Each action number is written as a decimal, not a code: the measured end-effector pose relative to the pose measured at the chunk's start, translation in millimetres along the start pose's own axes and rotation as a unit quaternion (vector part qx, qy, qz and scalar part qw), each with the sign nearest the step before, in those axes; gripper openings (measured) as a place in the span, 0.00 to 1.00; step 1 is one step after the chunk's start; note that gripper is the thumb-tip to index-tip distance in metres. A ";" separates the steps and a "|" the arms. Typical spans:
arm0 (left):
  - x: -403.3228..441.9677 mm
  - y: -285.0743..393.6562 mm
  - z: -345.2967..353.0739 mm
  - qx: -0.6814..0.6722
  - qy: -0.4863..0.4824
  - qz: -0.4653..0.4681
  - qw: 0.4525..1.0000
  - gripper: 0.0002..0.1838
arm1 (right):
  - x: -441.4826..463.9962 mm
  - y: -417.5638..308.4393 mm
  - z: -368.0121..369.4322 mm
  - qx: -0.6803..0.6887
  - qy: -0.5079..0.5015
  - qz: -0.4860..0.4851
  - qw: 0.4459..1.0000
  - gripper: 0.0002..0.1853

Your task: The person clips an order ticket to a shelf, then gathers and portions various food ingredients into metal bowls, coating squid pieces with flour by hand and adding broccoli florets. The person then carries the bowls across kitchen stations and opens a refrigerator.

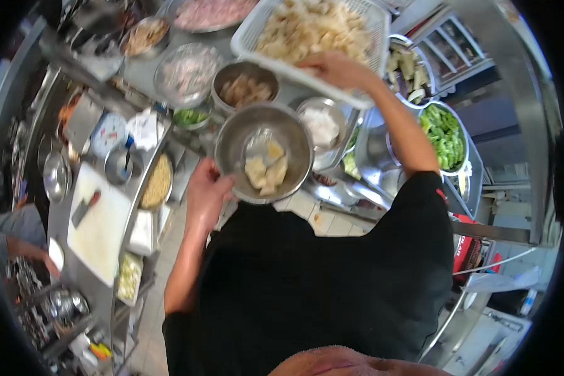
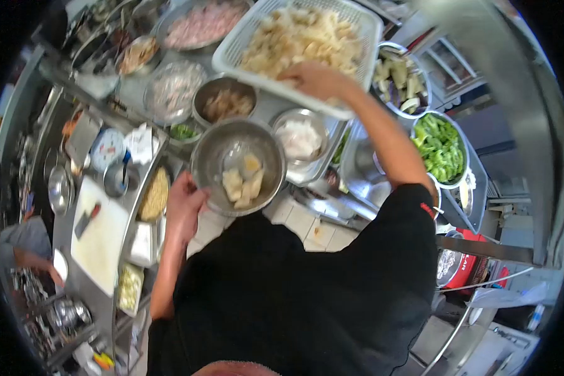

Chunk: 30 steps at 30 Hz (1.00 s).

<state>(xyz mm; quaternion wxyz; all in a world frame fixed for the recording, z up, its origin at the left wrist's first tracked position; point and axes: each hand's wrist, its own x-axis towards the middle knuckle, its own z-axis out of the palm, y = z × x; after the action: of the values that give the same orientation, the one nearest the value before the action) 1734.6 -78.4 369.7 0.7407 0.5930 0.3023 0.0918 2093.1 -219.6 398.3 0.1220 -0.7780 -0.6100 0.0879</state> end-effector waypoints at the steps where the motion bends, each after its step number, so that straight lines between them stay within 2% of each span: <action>1: 0.0 -1.3 -2.8 0.006 0.008 0.009 1.000 0.06 | -0.8 -15.9 -8.1 0.079 -0.057 0.090 0.991 0.23; 3: 1.8 -4.5 -6.4 -0.033 0.007 0.003 0.999 0.06 | -1.6 7.2 0.9 0.097 -0.030 -0.016 0.995 0.24; 4: 2.0 -5.2 -7.2 -0.053 0.002 0.007 0.999 0.06 | -0.6 7.7 3.8 0.075 -0.021 -0.032 0.996 0.24; 6: 0.7 -10.1 -9.6 0.010 0.027 0.022 0.999 0.06 | -3.9 8.9 3.5 0.024 0.003 -0.057 0.998 0.26; 9: 4.7 -15.5 -15.2 0.049 0.040 0.049 0.997 0.07 | -3.7 2.4 -10.7 0.001 -0.050 0.011 0.999 0.26; 10: 4.3 -15.5 -18.3 0.055 0.043 0.055 0.996 0.07 | -7.5 -8.9 -18.2 0.017 -0.036 0.060 0.997 0.26; 13: 1.9 0.6 -21.6 -0.012 0.050 0.055 0.997 0.07 | -7.7 -4.1 -23.6 0.073 0.061 0.112 0.989 0.24; 14: 2.4 11.4 -20.9 -0.034 0.057 0.055 0.996 0.08 | -6.4 7.9 -18.1 0.163 0.076 0.131 0.975 0.22; 16: 14.6 27.6 -29.0 -0.002 0.062 0.079 0.995 0.08 | -4.6 25.0 -23.3 0.418 0.122 0.163 0.885 0.22; 17: 22.7 41.0 -29.2 0.015 0.065 0.092 0.994 0.08 | -3.9 27.0 -27.5 0.537 0.141 0.172 0.814 0.23; 18: 34.5 65.8 -25.0 0.043 0.078 0.106 0.990 0.07 | -4.9 25.4 -34.8 0.691 0.131 0.142 0.697 0.22; 21: 88.0 114.1 1.6 0.102 0.111 0.214 0.965 0.06 | -7.4 9.0 -53.1 0.759 0.281 0.162 0.565 0.24; 22: 108.4 121.7 9.2 0.195 0.146 0.289 0.926 0.06 | -7.8 7.6 -57.9 0.765 0.311 0.183 0.534 0.20; 23: 127.3 127.6 17.0 0.284 0.180 0.359 0.871 0.06 | -11.9 17.7 -58.7 0.759 0.301 0.182 0.548 0.18; 25: 151.6 137.1 47.9 0.323 0.184 0.440 0.817 0.08 | -19.5 51.9 -51.6 0.746 0.281 0.183 0.575 0.15; 26: 169.0 136.6 55.1 0.349 0.177 0.489 0.780 0.08 | -16.6 57.3 -50.1 0.701 0.319 0.245 0.588 0.14; 28: 201.6 127.8 67.0 0.395 0.166 0.577 0.696 0.10 | -14.4 79.9 -47.3 0.602 0.318 0.261 0.685 0.13; 30: 215.8 121.5 72.7 0.417 0.165 0.564 0.693 0.12 | -7.0 120.5 -36.1 0.457 0.309 0.287 0.783 0.11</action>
<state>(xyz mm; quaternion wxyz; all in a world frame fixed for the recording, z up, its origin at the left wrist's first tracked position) 1974.8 2.6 418.3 0.1647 0.8750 0.0358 0.4538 2213.5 -256.6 396.9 0.6144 -0.7557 -0.1764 0.1422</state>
